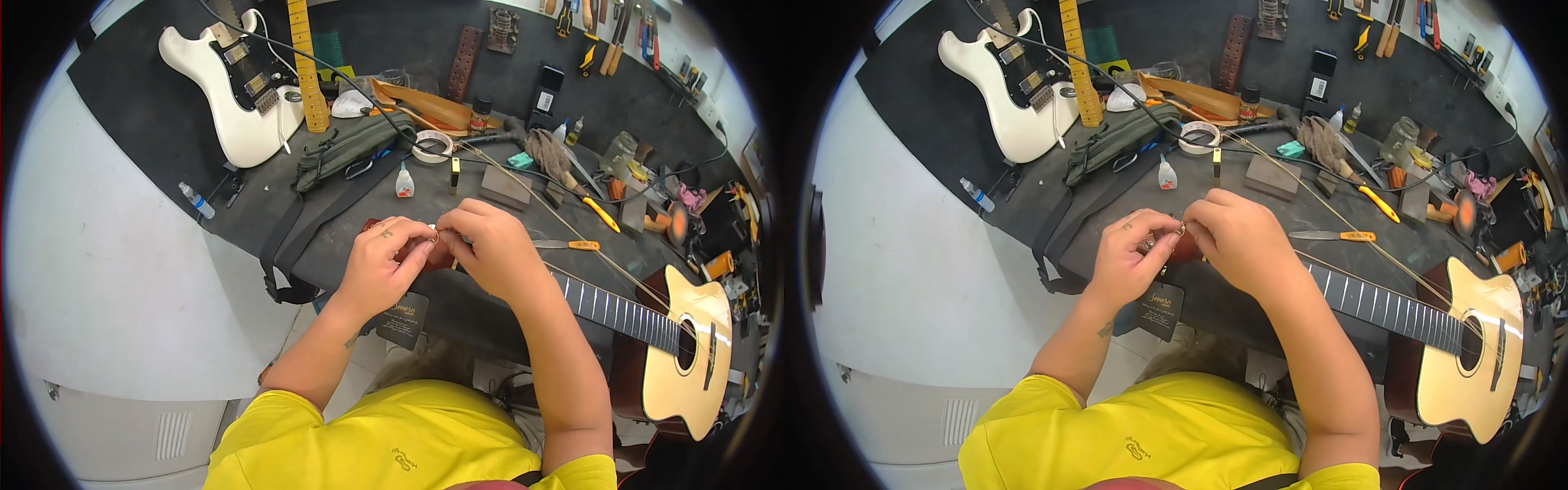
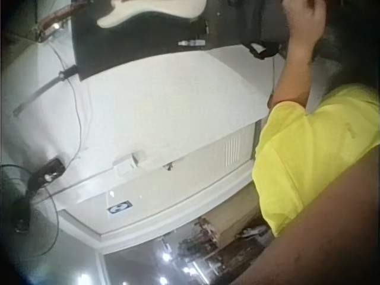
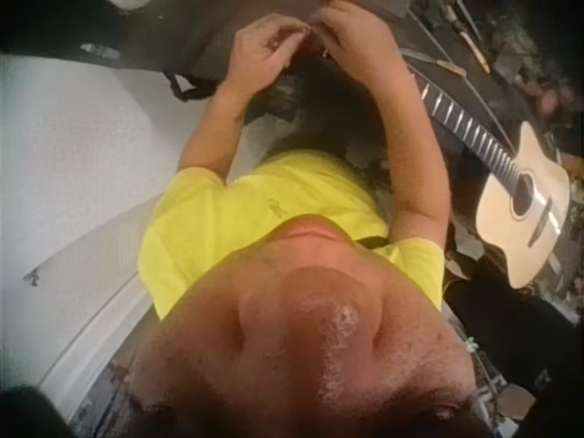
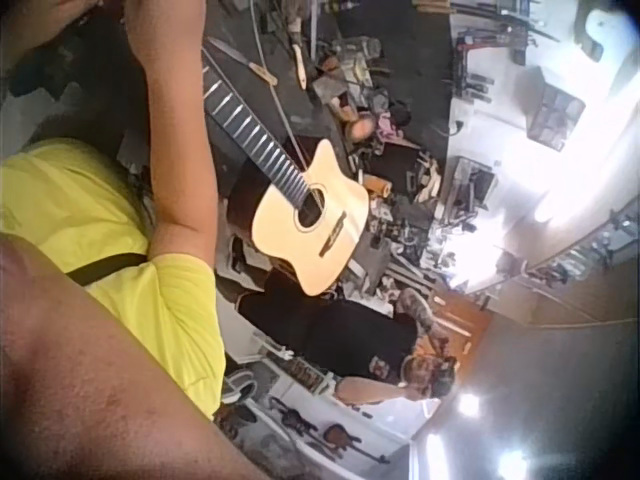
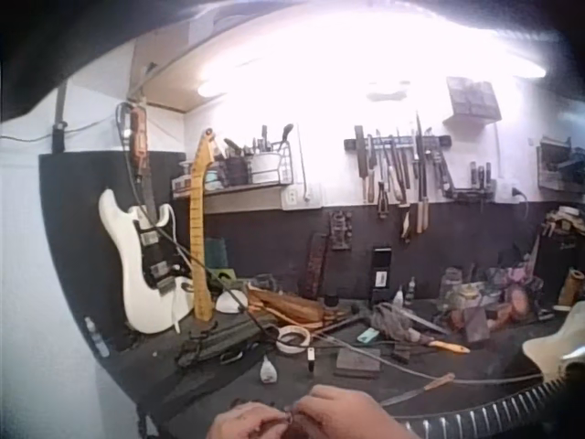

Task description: The person untangles a set of guitar strings and threads the end of a string through a tuning peg on the headstock. They then use a manual string winder to tighten the string while holding it in place over the fretboard and nut, and use scissors to trim the excess length.

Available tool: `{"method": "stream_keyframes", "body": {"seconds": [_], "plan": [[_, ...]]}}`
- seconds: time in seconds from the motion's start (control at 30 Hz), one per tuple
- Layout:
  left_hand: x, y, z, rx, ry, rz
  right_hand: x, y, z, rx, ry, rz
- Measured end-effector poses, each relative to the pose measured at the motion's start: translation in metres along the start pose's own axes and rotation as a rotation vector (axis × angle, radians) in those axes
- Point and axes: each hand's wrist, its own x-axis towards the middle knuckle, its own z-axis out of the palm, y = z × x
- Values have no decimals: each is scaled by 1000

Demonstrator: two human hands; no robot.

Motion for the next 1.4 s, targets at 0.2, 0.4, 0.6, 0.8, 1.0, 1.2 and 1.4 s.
{"method": "stream_keyframes", "body": {"seconds": [0.2,0.4,0.6,0.8,1.0,1.2,1.4], "plan": [[-1,-12,5,-51,32,69,-6,7,8,9,3,-19],[-3,-10,3,27,49,157,-4,6,10,0,44,-43],[-9,-14,0,-76,-111,-121,-3,2,7,-9,28,-137],[-12,-25,-8,104,0,-34,0,2,17,-30,-118,-171],[-19,-40,-6,180,12,104,-3,8,18,-106,-142,-211],[-26,-50,-12,68,21,8,-4,8,22,-109,-100,-217],[-27,-20,-12,-336,-12,-299,-4,3,17,-61,-48,-212]]}}
